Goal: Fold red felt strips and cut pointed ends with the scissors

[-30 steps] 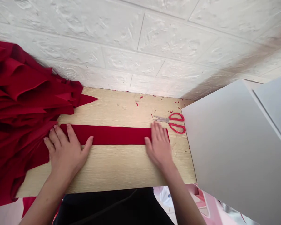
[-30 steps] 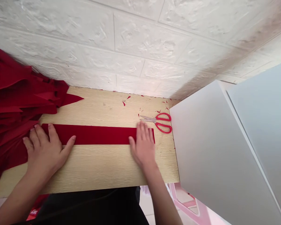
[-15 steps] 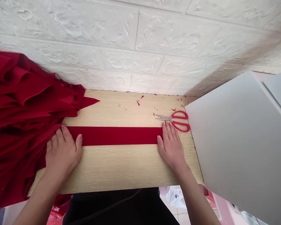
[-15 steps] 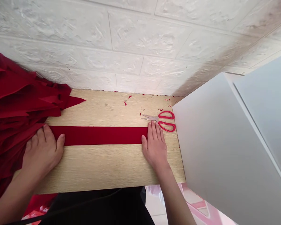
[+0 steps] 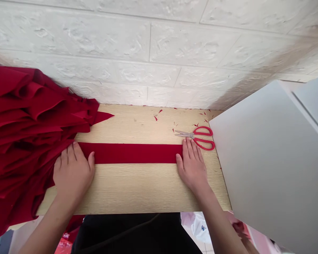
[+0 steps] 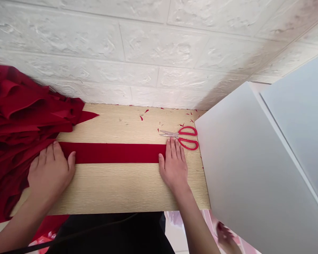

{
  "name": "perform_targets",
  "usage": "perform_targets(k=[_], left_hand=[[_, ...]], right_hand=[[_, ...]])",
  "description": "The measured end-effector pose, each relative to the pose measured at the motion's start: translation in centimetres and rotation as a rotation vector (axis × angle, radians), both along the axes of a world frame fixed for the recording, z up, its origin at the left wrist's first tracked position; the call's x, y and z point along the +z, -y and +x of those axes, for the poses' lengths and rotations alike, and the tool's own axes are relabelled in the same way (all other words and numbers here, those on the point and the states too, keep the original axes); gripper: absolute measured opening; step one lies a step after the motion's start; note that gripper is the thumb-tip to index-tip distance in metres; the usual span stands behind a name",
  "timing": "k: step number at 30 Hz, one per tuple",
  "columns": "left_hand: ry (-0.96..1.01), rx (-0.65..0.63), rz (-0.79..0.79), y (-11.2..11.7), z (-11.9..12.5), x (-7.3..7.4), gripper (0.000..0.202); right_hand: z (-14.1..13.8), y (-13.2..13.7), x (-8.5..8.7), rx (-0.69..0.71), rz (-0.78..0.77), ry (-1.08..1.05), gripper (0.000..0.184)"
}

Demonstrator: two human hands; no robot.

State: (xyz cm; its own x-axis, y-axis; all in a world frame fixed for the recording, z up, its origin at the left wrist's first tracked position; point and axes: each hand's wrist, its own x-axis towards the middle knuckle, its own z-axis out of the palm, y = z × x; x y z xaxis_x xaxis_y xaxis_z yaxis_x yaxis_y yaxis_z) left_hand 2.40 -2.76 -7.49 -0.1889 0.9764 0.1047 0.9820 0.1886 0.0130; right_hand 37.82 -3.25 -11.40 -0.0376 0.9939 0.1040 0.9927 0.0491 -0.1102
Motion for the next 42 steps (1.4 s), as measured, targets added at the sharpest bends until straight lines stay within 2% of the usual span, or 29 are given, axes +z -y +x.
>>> perform_targets(k=[3, 5, 8, 10, 12, 15, 18, 21, 25, 27, 32, 37, 42], left_hand=[[0.068, -0.127, 0.058, 0.3, 2.1, 1.1, 0.061], [0.124, -0.245, 0.066, -0.2, 5.2, 2.1, 0.058], [0.215, -0.576, -0.082, -2.1, 11.4, 3.6, 0.059], [0.237, -0.747, -0.269, -3.9, 15.2, 4.2, 0.049], [0.208, -0.772, -0.457, -5.8, 17.9, 4.4, 0.036], [0.170, -0.724, -0.560, -7.9, 19.9, 4.3, 0.029], [0.155, -0.678, -0.618, -9.2, 20.5, 4.1, 0.032], [0.169, -0.692, -0.665, -9.6, 20.7, 4.1, 0.018], [0.244, -0.726, -0.659, -9.2, 20.0, 4.2, 0.012], [0.290, -0.735, -0.627, -8.7, 19.3, 4.1, 0.014], [0.466, -0.726, -0.621, -7.8, 16.6, 4.0, 0.015], [0.501, -0.639, -0.674, -8.2, 14.0, 5.1, 0.018], [0.689, -0.715, -0.544, -9.8, 14.6, 5.3, 0.037]], right_hand=[[0.1, 0.0, -0.1, 0.009, 0.006, -0.002, 0.063], [0.1, 0.0, -0.2, 0.020, 0.006, -0.007, 0.064], [0.1, 0.0, -0.1, 0.020, 0.002, -0.008, 0.065], [0.1, 0.0, -0.1, 0.019, 0.005, -0.010, 0.064], [0.1, 0.0, -0.1, 0.019, 0.014, -0.022, 0.064], [0.1, 0.0, -0.1, 0.018, 0.021, -0.064, 0.064], [0.3, 0.3, 0.3, 0.045, 0.026, -0.145, 0.067], [0.8, 0.9, 1.0, 0.033, 0.081, -0.325, 0.065], [1.6, 1.6, 1.9, -0.199, 0.214, -0.634, 0.050], [1.9, 1.7, 2.2, -0.251, 0.232, -0.717, 0.042], [1.1, 0.2, 3.1, -0.121, 0.202, -0.794, 0.025], [-0.5, -2.1, 4.2, -0.048, 0.100, -0.899, 0.037], [-1.2, -4.4, 4.9, 0.043, 0.100, -0.861, 0.028]])
